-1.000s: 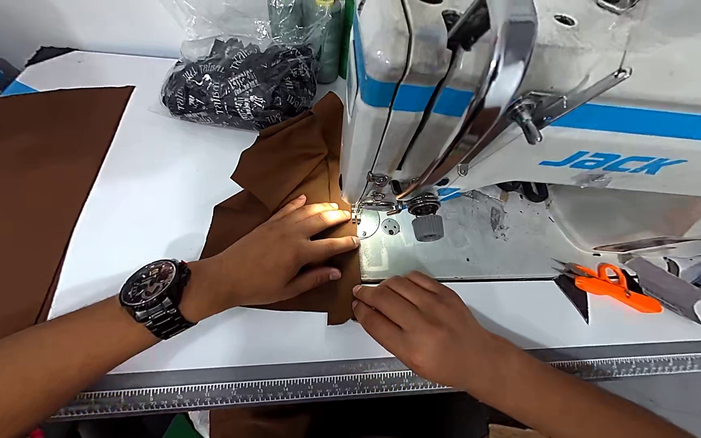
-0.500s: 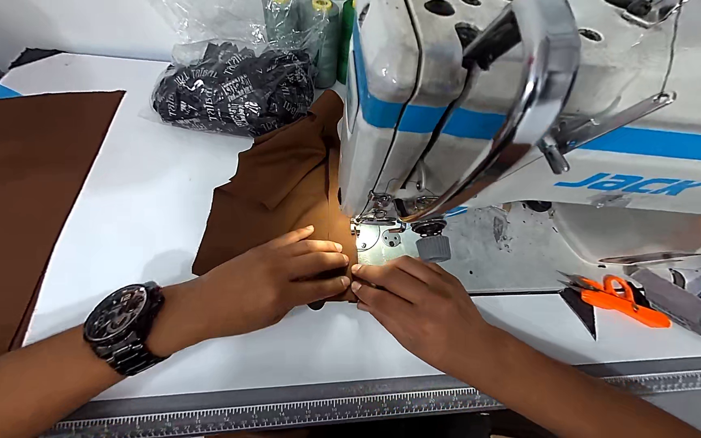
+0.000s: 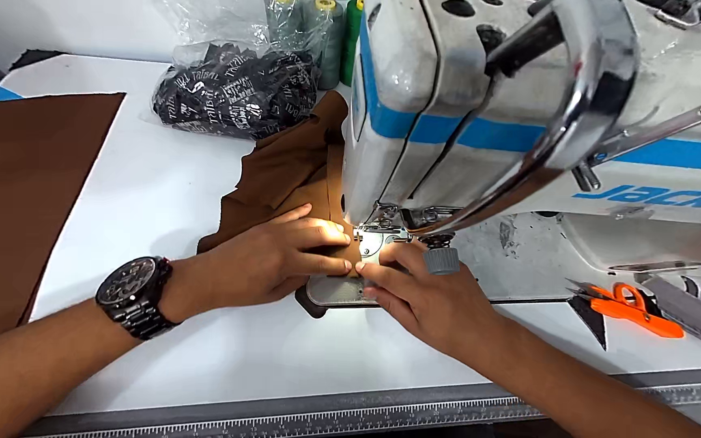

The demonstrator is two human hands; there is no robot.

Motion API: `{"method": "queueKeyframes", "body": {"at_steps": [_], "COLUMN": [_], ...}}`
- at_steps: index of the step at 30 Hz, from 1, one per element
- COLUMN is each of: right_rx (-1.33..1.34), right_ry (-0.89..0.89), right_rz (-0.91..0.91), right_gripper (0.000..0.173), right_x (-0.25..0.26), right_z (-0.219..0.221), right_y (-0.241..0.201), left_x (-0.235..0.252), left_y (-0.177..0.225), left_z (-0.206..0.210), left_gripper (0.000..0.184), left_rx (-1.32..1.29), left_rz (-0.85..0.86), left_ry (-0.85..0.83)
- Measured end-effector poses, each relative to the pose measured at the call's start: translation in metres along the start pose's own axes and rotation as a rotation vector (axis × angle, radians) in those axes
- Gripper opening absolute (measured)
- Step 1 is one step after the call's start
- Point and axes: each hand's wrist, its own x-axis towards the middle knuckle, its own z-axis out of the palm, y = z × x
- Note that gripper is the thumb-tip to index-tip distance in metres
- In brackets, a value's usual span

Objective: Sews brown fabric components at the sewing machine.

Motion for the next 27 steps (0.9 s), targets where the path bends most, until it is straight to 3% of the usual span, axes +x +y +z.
{"method": "queueKeyframes", "body": {"at_steps": [5, 12, 15, 22, 24, 27], "right_rx": [-0.050, 0.072, 0.046, 0.005, 0.038, 0.198], "right_ry": [-0.063, 0.077, 0.114, 0.198, 0.189, 0.210], "right_rz": [0.067, 0.154, 0.176, 0.238, 0.275, 0.352], "right_gripper": [0.041, 0.030, 0.026, 0.015, 0.018, 0.026], "right_x": [0.009, -0.001, 0.001, 0.007, -0.011, -0.060], "right_z": [0.005, -0.004, -0.003, -0.008, -0.020, -0.033], "right_y": [0.010, 0.017, 0.020, 0.024, 0.011, -0.028], "left_x": [0.015, 0.022, 0.016, 0.020, 0.004, -0.044], "left_y": [-0.021, -0.015, -0.029, -0.031, -0.006, 0.089], "left_z": [-0.008, -0.017, -0.003, 0.000, 0.001, 0.011], "left_gripper": [0.036, 0.037, 0.038, 0.056, 0.057, 0.065], "left_rx": [0.037, 0.040, 0.033, 0.110, 0.089, 0.048], "left_rz": [0.006, -0.083, -0.025, -0.201, -0.221, -0.235], "left_ry": [0.035, 0.025, 0.098, -0.062, -0.053, -0.093]}}
